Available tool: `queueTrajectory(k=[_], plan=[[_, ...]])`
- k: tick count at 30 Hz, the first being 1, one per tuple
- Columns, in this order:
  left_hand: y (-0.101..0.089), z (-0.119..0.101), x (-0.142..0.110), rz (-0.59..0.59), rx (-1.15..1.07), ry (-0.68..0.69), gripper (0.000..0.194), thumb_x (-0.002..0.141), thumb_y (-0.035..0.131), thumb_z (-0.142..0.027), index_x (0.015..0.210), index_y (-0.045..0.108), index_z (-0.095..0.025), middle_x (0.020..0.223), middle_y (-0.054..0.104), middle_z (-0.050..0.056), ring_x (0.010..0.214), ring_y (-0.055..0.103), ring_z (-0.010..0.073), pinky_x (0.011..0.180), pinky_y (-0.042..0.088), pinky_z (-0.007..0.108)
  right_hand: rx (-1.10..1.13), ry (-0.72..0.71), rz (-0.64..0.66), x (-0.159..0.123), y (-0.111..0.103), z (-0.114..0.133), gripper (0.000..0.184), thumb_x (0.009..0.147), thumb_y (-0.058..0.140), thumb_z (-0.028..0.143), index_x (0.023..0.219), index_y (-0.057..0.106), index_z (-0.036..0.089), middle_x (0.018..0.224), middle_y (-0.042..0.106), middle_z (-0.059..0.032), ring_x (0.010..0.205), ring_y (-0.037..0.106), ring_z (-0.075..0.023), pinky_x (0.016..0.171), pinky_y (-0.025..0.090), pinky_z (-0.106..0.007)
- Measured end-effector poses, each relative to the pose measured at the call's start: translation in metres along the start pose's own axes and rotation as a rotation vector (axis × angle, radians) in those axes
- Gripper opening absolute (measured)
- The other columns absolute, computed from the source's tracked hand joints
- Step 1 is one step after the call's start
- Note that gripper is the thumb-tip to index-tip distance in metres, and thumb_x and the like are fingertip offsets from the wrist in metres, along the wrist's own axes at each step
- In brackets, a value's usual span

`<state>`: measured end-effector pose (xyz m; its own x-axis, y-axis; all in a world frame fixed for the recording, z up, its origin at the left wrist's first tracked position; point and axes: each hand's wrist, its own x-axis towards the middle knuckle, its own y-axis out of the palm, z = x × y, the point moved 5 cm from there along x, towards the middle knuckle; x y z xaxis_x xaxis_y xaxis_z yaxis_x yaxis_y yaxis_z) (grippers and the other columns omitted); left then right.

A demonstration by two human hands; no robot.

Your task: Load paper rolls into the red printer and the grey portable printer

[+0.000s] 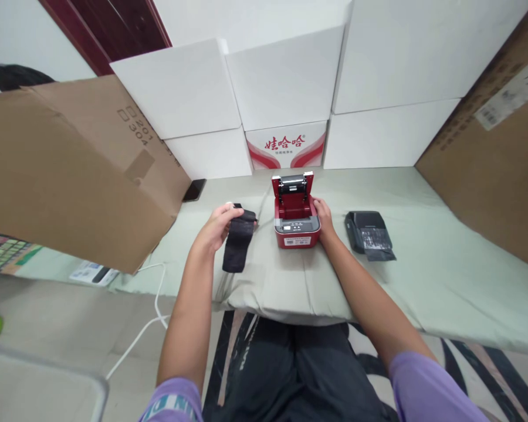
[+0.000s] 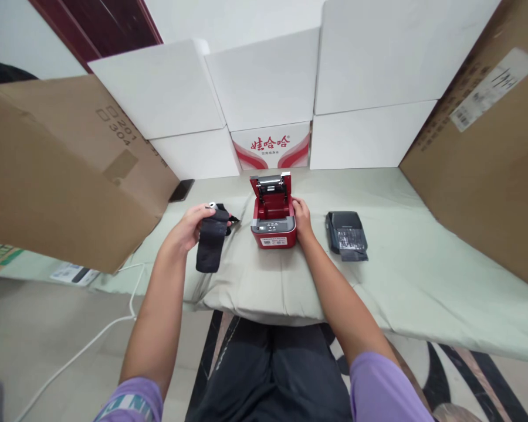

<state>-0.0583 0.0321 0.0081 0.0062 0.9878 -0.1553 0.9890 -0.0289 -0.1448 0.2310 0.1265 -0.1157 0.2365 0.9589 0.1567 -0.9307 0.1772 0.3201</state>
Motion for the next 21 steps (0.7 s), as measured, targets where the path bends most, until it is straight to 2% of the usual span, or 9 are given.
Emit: queueTrajectory(k=[2,4,7,11,13,15,18,21], plan=[[0.014,0.004,0.003,0.064,0.006,-0.037,0.041,0.067,0.071,-0.053,0.082,0.047,-0.024,0.072,0.062,-0.001,0.067,0.064,0.0178,0.060,0.049,0.028,-0.012,0.001,-0.006,0.000,0.000,0.000,0.044,0.075,0.068,0.061,0.098,0.069,0.024,0.104,0.075,-0.0045,0.106,0.065,-0.0259,0.101,0.050,-0.043],[0.025,0.005,0.007,0.099,0.111,-0.041,0.044,0.069,0.072,-0.058,0.083,0.049,-0.024,0.070,0.058,-0.002,0.060,0.058,0.0139,0.052,0.041,0.024,-0.014,0.003,-0.011,0.000,0.000,0.000,0.044,0.075,0.067,0.061,0.098,0.069,0.024,0.104,0.075,-0.0042,0.107,0.065,-0.0259,0.102,0.050,-0.043],[0.041,-0.006,0.015,0.140,0.308,0.034,0.047,0.076,0.068,-0.069,0.087,0.057,-0.025,0.068,0.055,-0.003,0.057,0.050,0.0118,0.049,0.033,0.023,-0.013,0.010,-0.009,0.000,0.000,-0.001,0.045,0.075,0.066,0.062,0.099,0.068,0.024,0.103,0.075,-0.0037,0.105,0.066,-0.0255,0.102,0.049,-0.044],[0.060,-0.030,0.030,0.136,0.563,0.172,0.067,0.084,0.047,-0.083,0.068,0.060,-0.020,0.057,0.045,-0.001,0.055,0.044,0.0133,0.053,0.030,0.028,-0.020,0.006,0.003,0.002,0.000,-0.004,0.045,0.076,0.065,0.062,0.100,0.067,0.024,0.104,0.074,-0.0046,0.104,0.066,-0.0254,0.101,0.049,-0.043],[0.070,-0.040,0.037,0.155,0.635,0.219,0.071,0.084,0.045,-0.085,0.060,0.054,-0.019,0.054,0.041,-0.001,0.053,0.041,0.0127,0.054,0.028,0.029,-0.020,0.004,0.012,0.003,0.000,-0.005,0.046,0.076,0.064,0.063,0.101,0.066,0.024,0.104,0.074,-0.0051,0.104,0.066,-0.0255,0.100,0.050,-0.042],[0.082,-0.047,0.043,0.221,0.640,0.273,0.066,0.083,0.052,-0.083,0.063,0.054,-0.019,0.056,0.042,-0.002,0.054,0.041,0.0120,0.054,0.028,0.028,-0.021,0.005,0.009,0.003,0.000,-0.006,0.048,0.076,0.063,0.065,0.100,0.066,0.024,0.104,0.074,-0.0052,0.103,0.066,-0.0255,0.098,0.051,-0.042],[0.095,-0.050,0.049,0.328,0.594,0.339,0.051,0.083,0.063,-0.071,0.081,0.059,-0.020,0.065,0.053,-0.003,0.058,0.047,0.0118,0.056,0.034,0.026,-0.027,0.005,-0.009,0.004,0.001,-0.007,0.048,0.075,0.063,0.066,0.099,0.066,0.024,0.102,0.074,-0.0050,0.101,0.066,-0.0255,0.097,0.051,-0.043],[0.100,-0.046,0.057,0.349,0.638,0.409,0.037,0.085,0.069,-0.055,0.096,0.061,-0.021,0.081,0.065,0.000,0.068,0.058,0.0145,0.064,0.044,0.026,-0.023,0.006,-0.021,0.003,0.002,-0.006,0.046,0.075,0.064,0.065,0.097,0.066,0.024,0.102,0.074,-0.0048,0.101,0.066,-0.0257,0.098,0.051,-0.043]])
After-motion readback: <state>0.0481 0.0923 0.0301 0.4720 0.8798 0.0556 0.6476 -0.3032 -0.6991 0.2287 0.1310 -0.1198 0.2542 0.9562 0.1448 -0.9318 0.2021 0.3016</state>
